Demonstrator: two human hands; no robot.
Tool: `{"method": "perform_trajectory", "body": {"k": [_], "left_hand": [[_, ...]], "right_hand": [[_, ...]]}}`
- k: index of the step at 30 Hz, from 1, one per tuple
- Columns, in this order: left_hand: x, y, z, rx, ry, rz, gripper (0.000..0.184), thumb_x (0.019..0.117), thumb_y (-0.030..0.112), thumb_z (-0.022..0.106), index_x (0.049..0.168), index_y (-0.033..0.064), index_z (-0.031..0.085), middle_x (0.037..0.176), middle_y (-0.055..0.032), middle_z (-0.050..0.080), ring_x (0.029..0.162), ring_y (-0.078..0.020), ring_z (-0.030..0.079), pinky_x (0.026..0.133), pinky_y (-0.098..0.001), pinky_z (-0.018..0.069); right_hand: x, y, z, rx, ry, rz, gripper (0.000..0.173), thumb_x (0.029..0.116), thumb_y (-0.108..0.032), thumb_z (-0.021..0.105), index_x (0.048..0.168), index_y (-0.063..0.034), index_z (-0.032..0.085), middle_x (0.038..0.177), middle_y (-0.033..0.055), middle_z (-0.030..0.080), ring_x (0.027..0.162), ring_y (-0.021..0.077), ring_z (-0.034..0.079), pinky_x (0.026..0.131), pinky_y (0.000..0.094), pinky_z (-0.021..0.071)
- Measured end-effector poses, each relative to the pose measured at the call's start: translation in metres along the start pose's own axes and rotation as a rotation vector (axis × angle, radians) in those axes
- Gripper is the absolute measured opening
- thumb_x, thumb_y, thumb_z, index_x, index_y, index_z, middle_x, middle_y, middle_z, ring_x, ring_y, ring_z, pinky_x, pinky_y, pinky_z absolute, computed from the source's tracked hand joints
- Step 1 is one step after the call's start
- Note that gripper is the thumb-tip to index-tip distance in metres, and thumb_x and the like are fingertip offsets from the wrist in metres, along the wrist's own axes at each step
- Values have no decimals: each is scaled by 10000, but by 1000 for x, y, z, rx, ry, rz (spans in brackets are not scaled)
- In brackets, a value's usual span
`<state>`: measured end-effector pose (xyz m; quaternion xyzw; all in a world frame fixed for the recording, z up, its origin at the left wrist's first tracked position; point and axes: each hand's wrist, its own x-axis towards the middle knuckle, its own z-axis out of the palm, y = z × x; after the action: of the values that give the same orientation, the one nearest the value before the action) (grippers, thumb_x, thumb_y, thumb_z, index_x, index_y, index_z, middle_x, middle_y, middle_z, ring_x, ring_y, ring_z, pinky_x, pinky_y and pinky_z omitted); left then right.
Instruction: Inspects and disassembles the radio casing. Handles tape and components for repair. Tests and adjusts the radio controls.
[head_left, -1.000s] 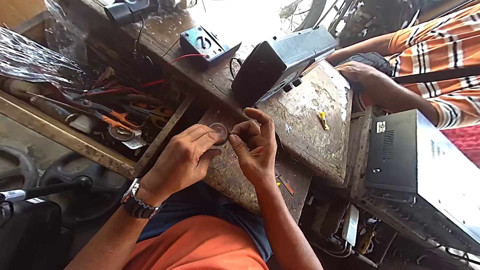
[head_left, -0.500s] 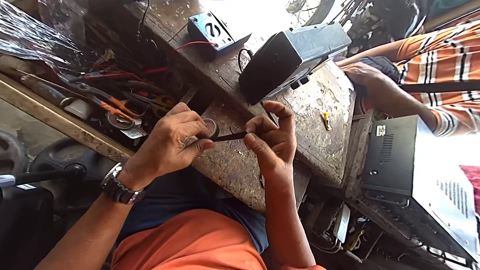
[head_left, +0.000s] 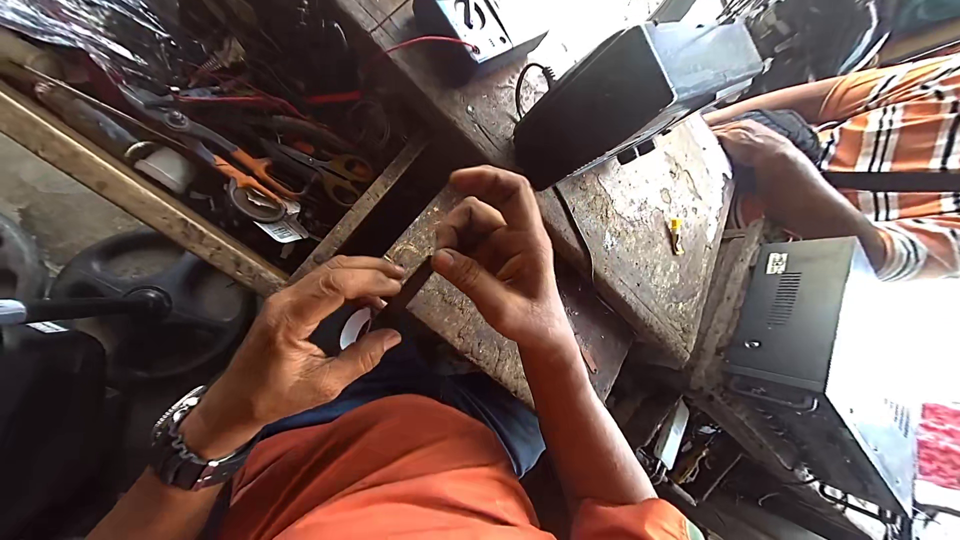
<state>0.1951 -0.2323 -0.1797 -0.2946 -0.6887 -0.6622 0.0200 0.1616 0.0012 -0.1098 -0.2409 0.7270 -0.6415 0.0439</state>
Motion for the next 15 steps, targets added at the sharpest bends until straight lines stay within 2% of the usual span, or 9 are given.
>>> {"method": "perform_trajectory", "body": {"k": [2, 6, 13, 15], "left_hand": [[-4, 2, -8, 47, -29, -13, 420, 884, 190, 786, 1266, 61, 668, 1398, -68, 581, 1144, -174, 644, 942, -311, 595], [-15, -2, -26, 80, 1, -56, 460, 901, 218, 768, 1312, 49, 650, 1402, -66, 572, 1124, -160, 646, 932, -298, 590], [-19, -9, -51, 137, 84, -114, 451, 928, 235, 724, 1331, 49, 648, 1385, -88, 581, 1103, -182, 667, 917, -315, 606], [-20, -12, -55, 111, 106, -172, 467, 938, 232, 707, 1363, 55, 624, 1405, -85, 561, 1074, -164, 675, 893, -301, 611]], "right_hand": [[15, 0, 10, -55, -68, -8, 557, 885, 98, 617, 1401, 93, 408, 870, 99, 606, 689, 139, 603, 591, 273, 552], [48, 7, 24, -133, -195, -59, 466, 887, 98, 632, 1328, 149, 491, 848, 109, 644, 699, 136, 627, 627, 294, 577], [98, 28, 41, -204, -332, -42, 349, 908, 68, 626, 1252, 103, 573, 822, 95, 641, 654, 125, 611, 594, 286, 562], [111, 37, 46, -457, -285, -35, 309, 928, 12, 618, 1237, 33, 624, 835, 66, 661, 675, 132, 624, 617, 311, 563]]}}
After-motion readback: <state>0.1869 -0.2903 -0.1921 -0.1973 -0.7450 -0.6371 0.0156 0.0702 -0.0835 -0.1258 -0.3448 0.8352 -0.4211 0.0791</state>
